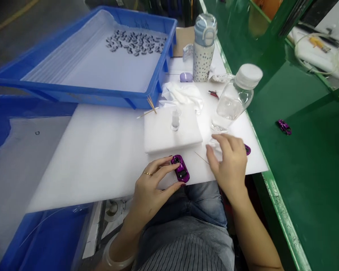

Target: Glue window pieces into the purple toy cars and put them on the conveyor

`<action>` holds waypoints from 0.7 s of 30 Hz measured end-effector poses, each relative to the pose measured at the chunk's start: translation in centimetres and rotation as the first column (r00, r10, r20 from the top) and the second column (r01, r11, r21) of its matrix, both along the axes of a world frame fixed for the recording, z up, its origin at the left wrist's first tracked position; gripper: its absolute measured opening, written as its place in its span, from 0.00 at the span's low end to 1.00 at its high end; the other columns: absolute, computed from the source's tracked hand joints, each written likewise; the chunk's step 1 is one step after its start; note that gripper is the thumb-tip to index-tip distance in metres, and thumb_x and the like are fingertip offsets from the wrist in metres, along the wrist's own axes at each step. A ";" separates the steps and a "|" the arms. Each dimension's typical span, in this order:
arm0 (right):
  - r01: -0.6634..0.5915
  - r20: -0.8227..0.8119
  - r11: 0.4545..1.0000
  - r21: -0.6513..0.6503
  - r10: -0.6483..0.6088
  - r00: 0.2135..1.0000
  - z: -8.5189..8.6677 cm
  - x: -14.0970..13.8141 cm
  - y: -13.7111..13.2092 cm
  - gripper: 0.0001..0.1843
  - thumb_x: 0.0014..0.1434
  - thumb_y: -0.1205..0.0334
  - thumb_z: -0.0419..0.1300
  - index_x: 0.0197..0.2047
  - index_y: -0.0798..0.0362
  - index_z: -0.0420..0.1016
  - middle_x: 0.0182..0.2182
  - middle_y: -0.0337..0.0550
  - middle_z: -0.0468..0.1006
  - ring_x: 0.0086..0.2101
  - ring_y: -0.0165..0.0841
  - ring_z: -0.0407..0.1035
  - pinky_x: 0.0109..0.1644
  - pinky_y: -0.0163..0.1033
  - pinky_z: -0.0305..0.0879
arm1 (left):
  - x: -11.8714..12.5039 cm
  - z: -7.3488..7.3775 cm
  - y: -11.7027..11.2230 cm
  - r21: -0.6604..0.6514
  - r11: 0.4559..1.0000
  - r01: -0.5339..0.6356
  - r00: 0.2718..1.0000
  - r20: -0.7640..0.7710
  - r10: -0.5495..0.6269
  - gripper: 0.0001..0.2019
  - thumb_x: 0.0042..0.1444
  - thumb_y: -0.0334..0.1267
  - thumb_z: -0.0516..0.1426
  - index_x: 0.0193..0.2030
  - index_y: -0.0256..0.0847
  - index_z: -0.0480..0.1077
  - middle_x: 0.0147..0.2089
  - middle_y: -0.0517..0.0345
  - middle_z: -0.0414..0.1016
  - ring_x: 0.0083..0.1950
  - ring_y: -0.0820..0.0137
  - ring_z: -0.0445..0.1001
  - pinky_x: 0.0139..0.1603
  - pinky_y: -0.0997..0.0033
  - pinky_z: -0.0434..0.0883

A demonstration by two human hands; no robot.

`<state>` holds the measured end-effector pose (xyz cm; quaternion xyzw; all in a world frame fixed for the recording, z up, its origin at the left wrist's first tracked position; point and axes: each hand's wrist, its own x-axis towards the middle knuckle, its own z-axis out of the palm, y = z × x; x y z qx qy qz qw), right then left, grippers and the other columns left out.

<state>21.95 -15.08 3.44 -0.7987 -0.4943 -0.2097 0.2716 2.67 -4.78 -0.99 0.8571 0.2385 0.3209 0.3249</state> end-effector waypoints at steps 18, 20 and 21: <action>0.655 -0.267 0.735 -0.177 -0.676 0.687 -2.7 2.3 -13.6 0.25 0.56 0.45 0.60 0.52 0.52 0.73 0.41 0.49 0.81 0.38 0.47 0.76 0.38 0.50 0.71 | -0.5 -0.5 0.4 0.100 0.994 -0.036 0.999 0.020 0.034 0.10 0.65 0.37 0.56 0.49 0.44 0.75 0.50 0.55 0.76 0.50 0.63 0.75 0.50 0.65 0.71; 0.763 -0.155 0.467 -0.446 -0.880 0.448 -3.0 5.0 -19.3 0.30 0.57 0.41 0.57 0.55 0.52 0.72 0.39 0.52 0.81 0.34 0.53 0.75 0.28 0.50 0.67 | -0.2 -0.7 0.4 0.147 0.989 -0.018 0.999 0.032 0.013 0.09 0.64 0.35 0.56 0.49 0.43 0.75 0.49 0.54 0.76 0.49 0.63 0.75 0.49 0.65 0.71; 0.746 -0.114 0.421 -0.517 -0.897 0.427 -3.0 6.3 -21.3 0.30 0.56 0.40 0.57 0.54 0.53 0.74 0.37 0.53 0.81 0.31 0.52 0.74 0.24 0.48 0.64 | -0.1 -0.7 0.4 0.159 0.987 -0.009 1.000 0.031 0.004 0.09 0.64 0.35 0.56 0.48 0.43 0.75 0.49 0.54 0.76 0.49 0.63 0.75 0.48 0.65 0.71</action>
